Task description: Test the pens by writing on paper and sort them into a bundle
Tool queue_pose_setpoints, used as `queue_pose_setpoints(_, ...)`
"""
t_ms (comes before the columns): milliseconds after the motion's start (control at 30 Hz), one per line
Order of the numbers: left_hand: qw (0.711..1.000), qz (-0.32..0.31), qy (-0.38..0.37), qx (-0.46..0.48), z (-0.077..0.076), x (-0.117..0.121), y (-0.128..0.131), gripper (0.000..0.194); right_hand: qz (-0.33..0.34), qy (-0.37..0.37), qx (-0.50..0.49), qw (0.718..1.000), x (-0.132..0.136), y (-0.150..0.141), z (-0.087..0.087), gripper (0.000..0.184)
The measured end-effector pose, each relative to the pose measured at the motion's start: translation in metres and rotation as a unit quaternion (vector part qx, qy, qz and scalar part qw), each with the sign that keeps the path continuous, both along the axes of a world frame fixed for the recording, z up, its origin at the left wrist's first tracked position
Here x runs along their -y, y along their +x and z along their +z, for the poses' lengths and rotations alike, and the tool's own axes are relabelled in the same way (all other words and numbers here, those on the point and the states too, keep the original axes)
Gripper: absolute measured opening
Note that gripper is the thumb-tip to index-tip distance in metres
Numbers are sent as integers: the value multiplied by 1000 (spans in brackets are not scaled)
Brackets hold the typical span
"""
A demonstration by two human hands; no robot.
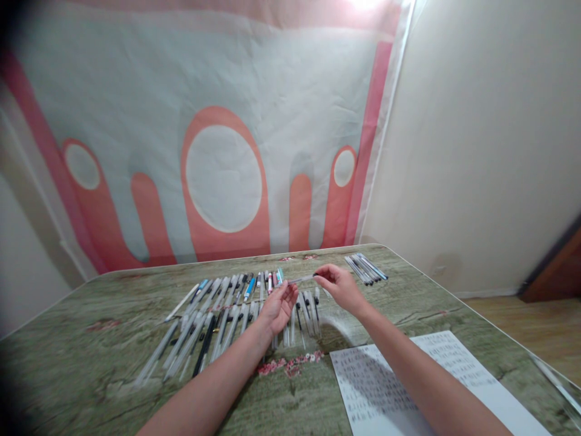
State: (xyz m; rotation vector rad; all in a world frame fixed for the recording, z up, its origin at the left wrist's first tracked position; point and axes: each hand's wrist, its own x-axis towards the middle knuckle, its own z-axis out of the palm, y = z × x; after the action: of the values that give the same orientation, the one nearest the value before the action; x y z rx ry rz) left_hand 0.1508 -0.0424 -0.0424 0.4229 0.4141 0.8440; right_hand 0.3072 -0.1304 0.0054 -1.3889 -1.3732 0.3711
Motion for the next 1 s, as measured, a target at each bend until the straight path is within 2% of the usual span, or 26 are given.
queue_pose_setpoints(167, 1000, -2, 9, 1, 1, 1, 0, 7, -20, -3, 23, 1000, -1, 1, -3, 27)
queue_pose_setpoints(400, 999, 21, 47, -12, 3, 1, 0, 7, -53, 30, 205, 977, 5, -1, 5, 22)
queue_pose_setpoints(600, 996, 31, 86, -22, 4, 1, 0, 11, -39, -1, 300, 953, 5, 0, 4, 30)
queue_pose_setpoints(667, 994, 34, 103, -24, 4, 2, 0, 13, -41, -25, 275, 960, 5, 0, 2, 36)
queue_pose_setpoints(767, 992, 35, 118, -25, 5, 4, 0, 15, -3, -82, 152, 985, 2, -1, -2, 44)
queue_pose_setpoints(867, 993, 34, 113, -21, 6, 4, 0, 14, 43, -123, 42, 991, 1, 0, -4, 46)
queue_pose_setpoints(1000, 994, 41, 100, -30, 5, 2, 0, 13, 44, -77, 52, 995, 2, 3, -3, 30)
